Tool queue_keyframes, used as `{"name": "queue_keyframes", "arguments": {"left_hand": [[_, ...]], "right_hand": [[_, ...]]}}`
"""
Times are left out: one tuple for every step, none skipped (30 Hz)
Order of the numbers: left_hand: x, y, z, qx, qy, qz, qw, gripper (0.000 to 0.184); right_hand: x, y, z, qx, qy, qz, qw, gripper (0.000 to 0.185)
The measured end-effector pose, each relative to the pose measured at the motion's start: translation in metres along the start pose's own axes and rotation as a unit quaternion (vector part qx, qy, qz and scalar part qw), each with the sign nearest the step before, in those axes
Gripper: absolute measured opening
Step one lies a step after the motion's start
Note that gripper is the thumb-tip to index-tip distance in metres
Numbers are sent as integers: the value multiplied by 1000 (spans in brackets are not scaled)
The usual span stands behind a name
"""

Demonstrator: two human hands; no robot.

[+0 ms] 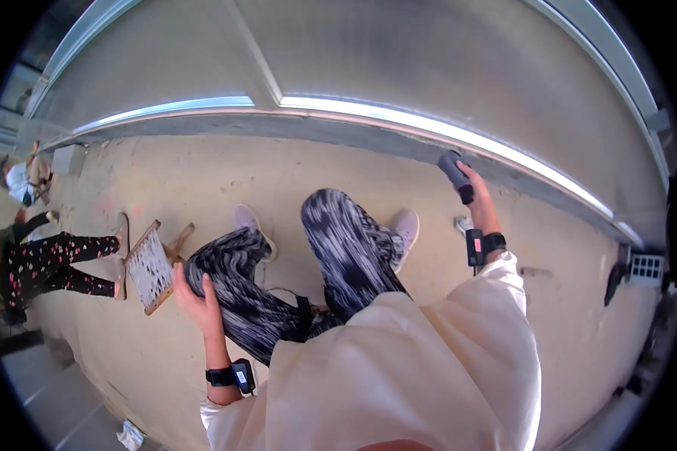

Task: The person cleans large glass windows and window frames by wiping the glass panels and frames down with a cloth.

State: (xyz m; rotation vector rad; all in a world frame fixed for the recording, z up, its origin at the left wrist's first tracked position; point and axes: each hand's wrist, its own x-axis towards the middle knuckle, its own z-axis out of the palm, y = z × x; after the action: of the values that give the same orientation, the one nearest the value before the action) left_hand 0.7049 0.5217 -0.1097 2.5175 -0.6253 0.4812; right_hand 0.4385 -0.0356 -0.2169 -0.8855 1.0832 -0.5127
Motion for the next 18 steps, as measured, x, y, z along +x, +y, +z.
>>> {"name": "queue_keyframes", "arguments": {"left_hand": [[7,13,-2,51,26,44,997,52],[16,30,-1,45,17,48,998,52],[18,48,-1,-14,1,69,998,53],[22,70,-1,-71,-20,86,994,53],[24,94,0,-140,-71,85,984,52],[23,116,4,-204,-124,81,968,52],[20,130,15,-287,-189,67,937,52],[15,143,26,-365,-251,48,895,53],[12,162,30,-462,-288,-2,838,57],[10,179,31,-554,-312,-52,770,61],[7,185,39,-603,-302,-66,735,65],[6,188,47,-652,-287,-76,698,69],[10,188,46,-629,-265,-90,725,73],[13,180,46,-629,-245,-92,732,73],[17,171,46,-638,-229,-120,725,74],[18,162,46,-649,-215,-149,715,75],[21,158,38,-652,-200,-180,709,70],[23,150,37,-653,-177,-186,712,70]], "right_hand": [[-17,4,4,17,-48,10,999,37],[-60,-11,34,12,-49,22,998,40],[-73,-2,44,48,-96,29,994,44],[-85,6,54,90,-165,44,981,47],[-119,-1,78,115,-204,31,972,50],[-140,0,97,119,-229,37,965,52],[-161,1,118,114,-261,15,959,53],[-179,1,137,127,-309,9,943,51],[-197,1,155,133,-342,32,930,52],[-209,4,173,126,-362,27,923,54],[-216,12,189,72,-371,0,926,56],[-222,18,206,50,-385,-68,919,57],[-228,21,219,45,-398,-83,913,57],[-232,26,231,39,-414,-96,904,56],[-235,29,242,35,-421,-112,899,55],[-234,34,250,24,-440,-109,891,55],[-233,37,258,-3,-433,-120,894,55],[-233,43,266,-30,-427,-135,893,54]]}}
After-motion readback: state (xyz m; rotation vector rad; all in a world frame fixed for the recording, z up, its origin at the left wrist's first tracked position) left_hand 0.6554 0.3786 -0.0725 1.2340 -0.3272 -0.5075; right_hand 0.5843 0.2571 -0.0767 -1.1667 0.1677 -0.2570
